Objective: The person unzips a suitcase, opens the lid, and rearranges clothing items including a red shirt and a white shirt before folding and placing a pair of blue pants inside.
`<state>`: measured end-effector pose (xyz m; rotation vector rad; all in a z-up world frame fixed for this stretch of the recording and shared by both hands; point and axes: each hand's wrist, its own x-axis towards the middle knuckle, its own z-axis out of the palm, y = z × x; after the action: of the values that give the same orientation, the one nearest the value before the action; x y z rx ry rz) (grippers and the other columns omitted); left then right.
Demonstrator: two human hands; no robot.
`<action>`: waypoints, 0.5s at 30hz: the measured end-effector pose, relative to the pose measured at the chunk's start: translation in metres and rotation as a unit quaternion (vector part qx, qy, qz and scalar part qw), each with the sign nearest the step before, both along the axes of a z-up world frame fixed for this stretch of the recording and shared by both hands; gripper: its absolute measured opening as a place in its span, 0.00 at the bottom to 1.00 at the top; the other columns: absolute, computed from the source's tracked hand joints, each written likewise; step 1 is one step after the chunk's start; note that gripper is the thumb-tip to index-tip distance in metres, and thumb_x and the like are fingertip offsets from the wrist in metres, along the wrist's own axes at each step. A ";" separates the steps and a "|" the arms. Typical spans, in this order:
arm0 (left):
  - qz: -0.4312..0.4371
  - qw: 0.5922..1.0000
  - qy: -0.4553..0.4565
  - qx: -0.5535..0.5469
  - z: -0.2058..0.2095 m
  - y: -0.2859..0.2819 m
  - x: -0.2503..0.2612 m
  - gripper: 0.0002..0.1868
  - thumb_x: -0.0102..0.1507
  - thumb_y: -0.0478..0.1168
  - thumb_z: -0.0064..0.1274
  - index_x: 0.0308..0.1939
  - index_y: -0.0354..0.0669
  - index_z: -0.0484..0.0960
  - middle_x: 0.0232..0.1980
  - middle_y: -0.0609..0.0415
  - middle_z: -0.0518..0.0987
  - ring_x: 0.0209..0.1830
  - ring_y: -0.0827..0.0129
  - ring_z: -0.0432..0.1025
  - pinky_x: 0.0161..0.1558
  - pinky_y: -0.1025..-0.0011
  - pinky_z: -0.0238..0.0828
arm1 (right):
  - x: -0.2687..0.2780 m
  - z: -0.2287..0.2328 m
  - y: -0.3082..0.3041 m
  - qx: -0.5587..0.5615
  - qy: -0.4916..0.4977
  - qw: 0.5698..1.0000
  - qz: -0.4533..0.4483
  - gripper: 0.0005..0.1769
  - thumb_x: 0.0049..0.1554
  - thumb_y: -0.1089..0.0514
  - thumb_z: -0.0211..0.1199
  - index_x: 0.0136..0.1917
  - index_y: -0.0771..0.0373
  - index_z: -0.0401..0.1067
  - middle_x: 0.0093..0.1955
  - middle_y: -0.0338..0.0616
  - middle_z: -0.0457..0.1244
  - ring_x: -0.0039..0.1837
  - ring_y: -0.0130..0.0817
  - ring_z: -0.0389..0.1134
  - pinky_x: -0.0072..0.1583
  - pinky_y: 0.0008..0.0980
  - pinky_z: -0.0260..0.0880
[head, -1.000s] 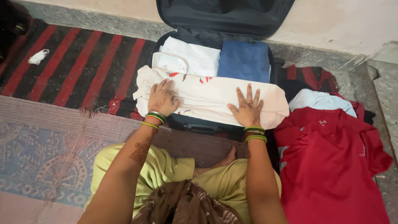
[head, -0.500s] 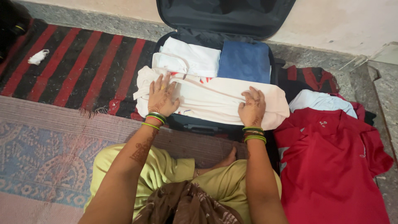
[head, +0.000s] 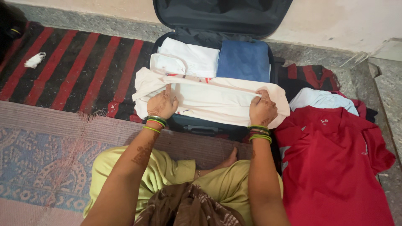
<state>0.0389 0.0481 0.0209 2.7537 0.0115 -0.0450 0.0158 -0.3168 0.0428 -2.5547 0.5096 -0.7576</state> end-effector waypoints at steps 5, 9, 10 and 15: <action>-0.054 0.971 -0.202 0.114 -0.011 0.006 0.005 0.42 0.58 0.56 0.53 0.72 0.39 0.66 0.69 0.33 0.70 0.70 0.42 0.61 0.68 0.47 0.56 | -0.003 0.002 0.004 -0.036 -0.087 0.994 0.063 0.08 0.58 0.61 0.57 0.51 0.55 0.72 0.46 0.48 0.66 0.54 0.54 0.68 0.53 0.51 0.68; -0.038 0.974 -0.182 0.132 -0.002 0.002 0.005 0.48 0.52 0.58 0.56 0.73 0.43 0.65 0.71 0.30 0.65 0.70 0.37 0.58 0.67 0.43 0.51 | -0.001 -0.002 -0.003 -0.046 -0.090 0.990 0.098 0.07 0.60 0.61 0.59 0.53 0.62 0.71 0.53 0.52 0.62 0.60 0.54 0.63 0.61 0.51 0.64; -0.037 0.976 -0.175 0.124 0.001 0.001 0.006 0.48 0.52 0.58 0.56 0.74 0.44 0.65 0.71 0.30 0.65 0.70 0.36 0.58 0.67 0.43 0.51 | 0.000 -0.006 -0.004 -0.047 -0.087 0.990 0.098 0.11 0.61 0.59 0.59 0.56 0.63 0.70 0.55 0.53 0.61 0.62 0.55 0.62 0.62 0.52 0.63; -0.002 0.984 -0.137 0.112 0.006 -0.001 0.007 0.48 0.52 0.58 0.57 0.75 0.48 0.65 0.70 0.30 0.66 0.69 0.36 0.59 0.68 0.43 0.51 | 0.009 -0.023 -0.009 -0.085 -0.063 0.992 0.070 0.34 0.60 0.55 0.61 0.75 0.70 0.60 0.66 0.60 0.58 0.69 0.61 0.58 0.63 0.61 0.57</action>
<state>0.0456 0.0470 0.0268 2.9592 -0.0683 0.3549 0.0251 -0.3253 0.0196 -2.6412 0.2304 -0.9376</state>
